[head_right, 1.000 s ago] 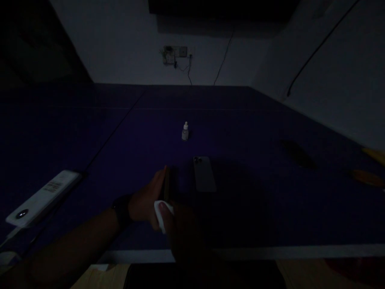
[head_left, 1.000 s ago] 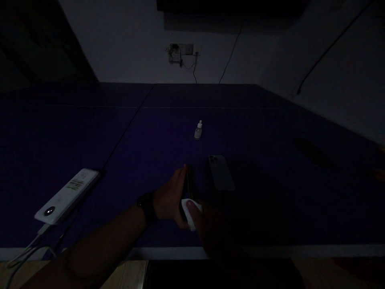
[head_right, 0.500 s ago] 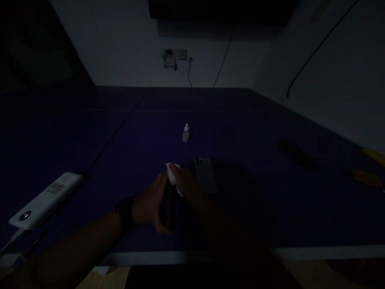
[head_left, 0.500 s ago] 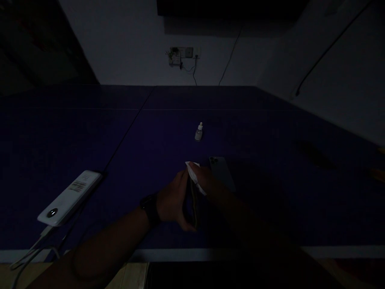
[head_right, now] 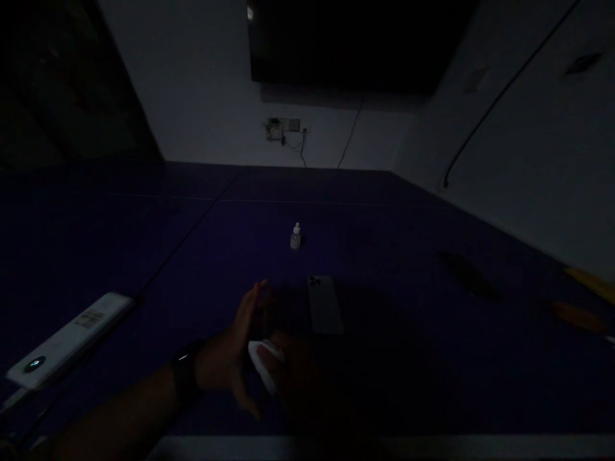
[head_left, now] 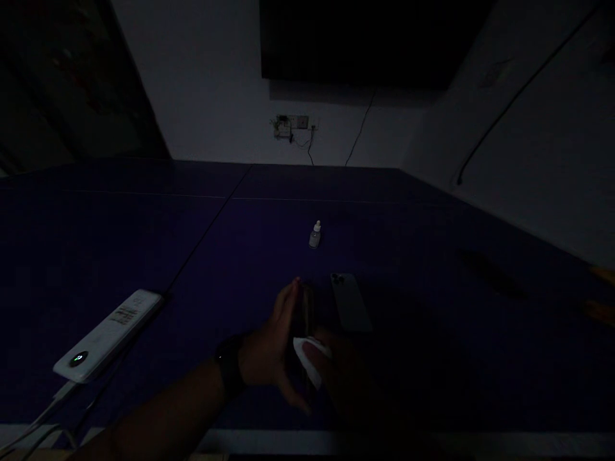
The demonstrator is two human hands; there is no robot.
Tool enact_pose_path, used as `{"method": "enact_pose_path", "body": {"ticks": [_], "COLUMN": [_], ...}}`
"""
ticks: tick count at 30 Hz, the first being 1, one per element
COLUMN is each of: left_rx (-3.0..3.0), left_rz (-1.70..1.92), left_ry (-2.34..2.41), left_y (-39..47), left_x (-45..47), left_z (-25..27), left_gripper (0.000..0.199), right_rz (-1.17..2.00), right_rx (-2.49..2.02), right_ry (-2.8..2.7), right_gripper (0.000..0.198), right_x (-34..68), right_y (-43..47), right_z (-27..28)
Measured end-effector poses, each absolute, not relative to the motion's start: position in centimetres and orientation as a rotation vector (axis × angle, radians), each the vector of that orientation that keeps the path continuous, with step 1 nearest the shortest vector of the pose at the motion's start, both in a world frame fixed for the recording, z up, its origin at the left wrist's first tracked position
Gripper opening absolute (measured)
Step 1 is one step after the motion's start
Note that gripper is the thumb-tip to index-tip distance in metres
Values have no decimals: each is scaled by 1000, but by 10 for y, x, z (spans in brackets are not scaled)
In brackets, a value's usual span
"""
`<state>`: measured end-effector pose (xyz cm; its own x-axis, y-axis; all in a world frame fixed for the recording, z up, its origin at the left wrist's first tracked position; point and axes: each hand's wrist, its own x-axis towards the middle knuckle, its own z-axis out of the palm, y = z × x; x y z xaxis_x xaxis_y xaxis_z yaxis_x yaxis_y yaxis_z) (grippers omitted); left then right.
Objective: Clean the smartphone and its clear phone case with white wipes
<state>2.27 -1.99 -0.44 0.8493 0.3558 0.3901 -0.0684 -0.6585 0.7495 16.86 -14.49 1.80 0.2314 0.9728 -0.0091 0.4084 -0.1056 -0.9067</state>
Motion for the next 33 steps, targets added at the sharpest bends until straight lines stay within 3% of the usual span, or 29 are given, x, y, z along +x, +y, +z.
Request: {"method": "enact_pose_path", "body": {"ticks": [5,13,22,28,33], "left_rx": [2007,2182,2259,2301,2265], "left_rz": [619,641,647,648,668], "left_ry": [145,161,364,377,364], "left_y": [-25,-31,-40,-44,-41], "left_x": [20,20,26,31,33], "left_z": [-2,1,9,11,14], "left_gripper": [151,165,145,131,131], "right_rz": [634,777,715,989,970], "right_rx": [-1685,-1539,-1735,-1639,-1663], "right_ry": [-1453,-1577,-966,-999,-939], "right_gripper": [38,31,59,46,41], "right_x": [169,176,164,179,184], "right_y": [-150,-158,-169,-123,-95], "right_z": [-7,13,44,80,85]}}
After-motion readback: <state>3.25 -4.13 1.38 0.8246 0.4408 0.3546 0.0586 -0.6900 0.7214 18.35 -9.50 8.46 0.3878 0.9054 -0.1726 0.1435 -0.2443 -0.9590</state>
